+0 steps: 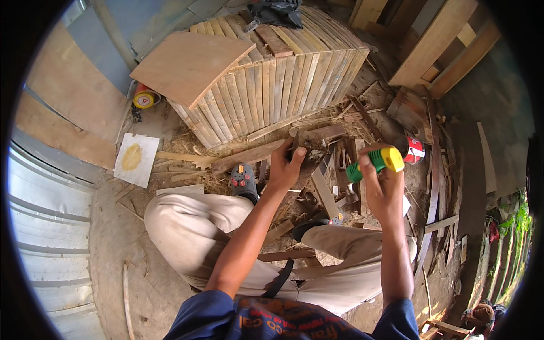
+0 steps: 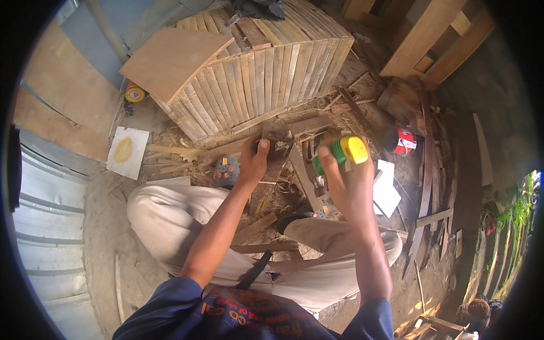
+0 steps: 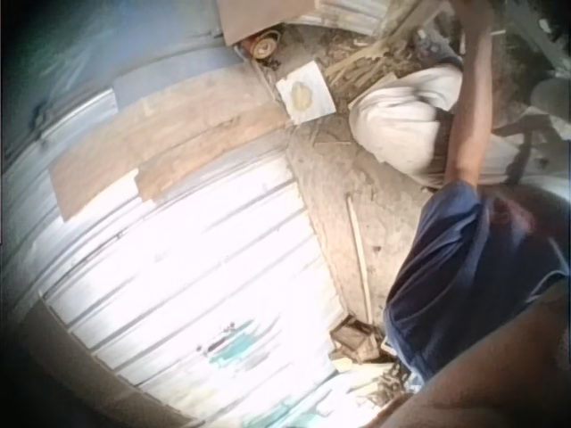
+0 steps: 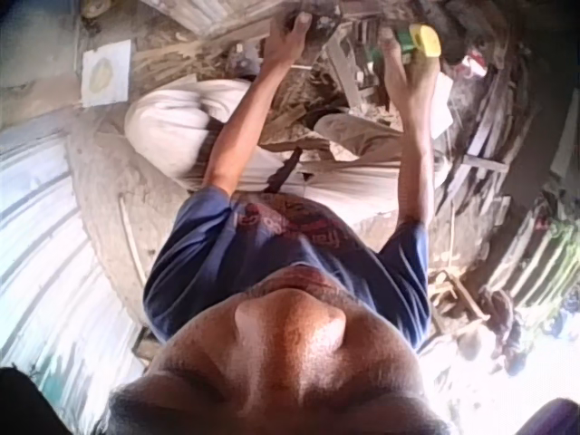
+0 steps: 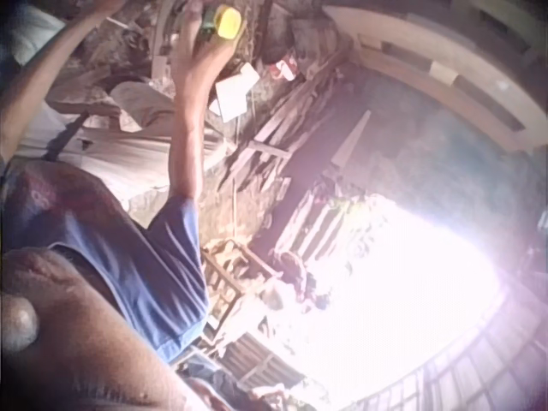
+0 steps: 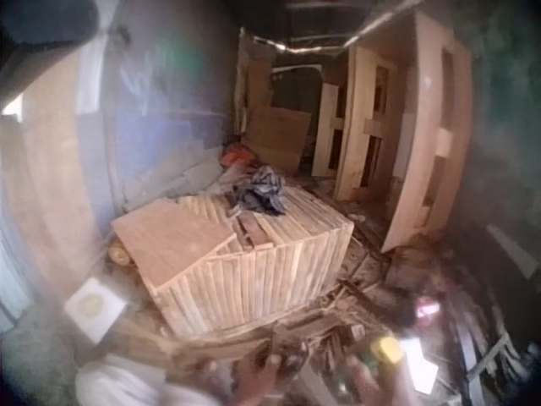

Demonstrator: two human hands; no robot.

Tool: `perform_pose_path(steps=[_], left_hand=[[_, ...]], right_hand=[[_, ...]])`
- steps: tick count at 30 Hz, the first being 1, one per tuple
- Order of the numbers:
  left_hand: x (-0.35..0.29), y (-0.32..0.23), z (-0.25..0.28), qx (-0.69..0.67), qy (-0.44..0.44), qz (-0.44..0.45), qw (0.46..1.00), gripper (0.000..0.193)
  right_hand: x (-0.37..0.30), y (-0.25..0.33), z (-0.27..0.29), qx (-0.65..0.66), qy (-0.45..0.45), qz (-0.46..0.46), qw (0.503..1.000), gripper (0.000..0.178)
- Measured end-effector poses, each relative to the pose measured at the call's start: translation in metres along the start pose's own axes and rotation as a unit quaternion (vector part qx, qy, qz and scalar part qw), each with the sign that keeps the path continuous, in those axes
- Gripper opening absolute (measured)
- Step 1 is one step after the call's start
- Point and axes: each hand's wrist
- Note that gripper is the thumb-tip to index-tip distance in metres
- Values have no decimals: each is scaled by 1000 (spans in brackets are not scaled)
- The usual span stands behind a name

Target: The person sits on the floor and uses a green-handled scraper to remove material from small wooden planks. They handle the planks one at a time, scraping the surface and then placing them aside.

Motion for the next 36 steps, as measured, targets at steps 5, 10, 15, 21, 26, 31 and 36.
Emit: perform_pose_path(steps=[5,10,15,21,26,31,36], left_hand=[[-6,2,-12,25,8,7,1000,70],[-10,-2,-18,17,51,-1,999,70],[-8,-3,-19,22,38,-2,999,67],[-13,-3,-25,-22,57,5,998,67],[-22,-9,-33,-38,75,-23,996,61],[-25,-10,-35,-22,131,16,991,67],[-30,-14,-36,-25,99,-8,995,62]], right_hand=[[25,1,-7,152,5,-9,988,16],[38,10,-11,205,76,-41,975,23],[48,15,-15,188,134,-60,971,29],[69,24,-20,107,177,-48,977,38],[93,36,-15,15,262,-29,964,46],[97,32,-21,-6,273,-88,958,41],[94,27,-28,88,241,-76,964,34]])
Point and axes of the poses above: each hand's wrist, its own x-axis towards the middle knuckle, its own z-axis out of the back of the hand, y = z × x, and after that the axes turned 1 degree about -y, right-handed
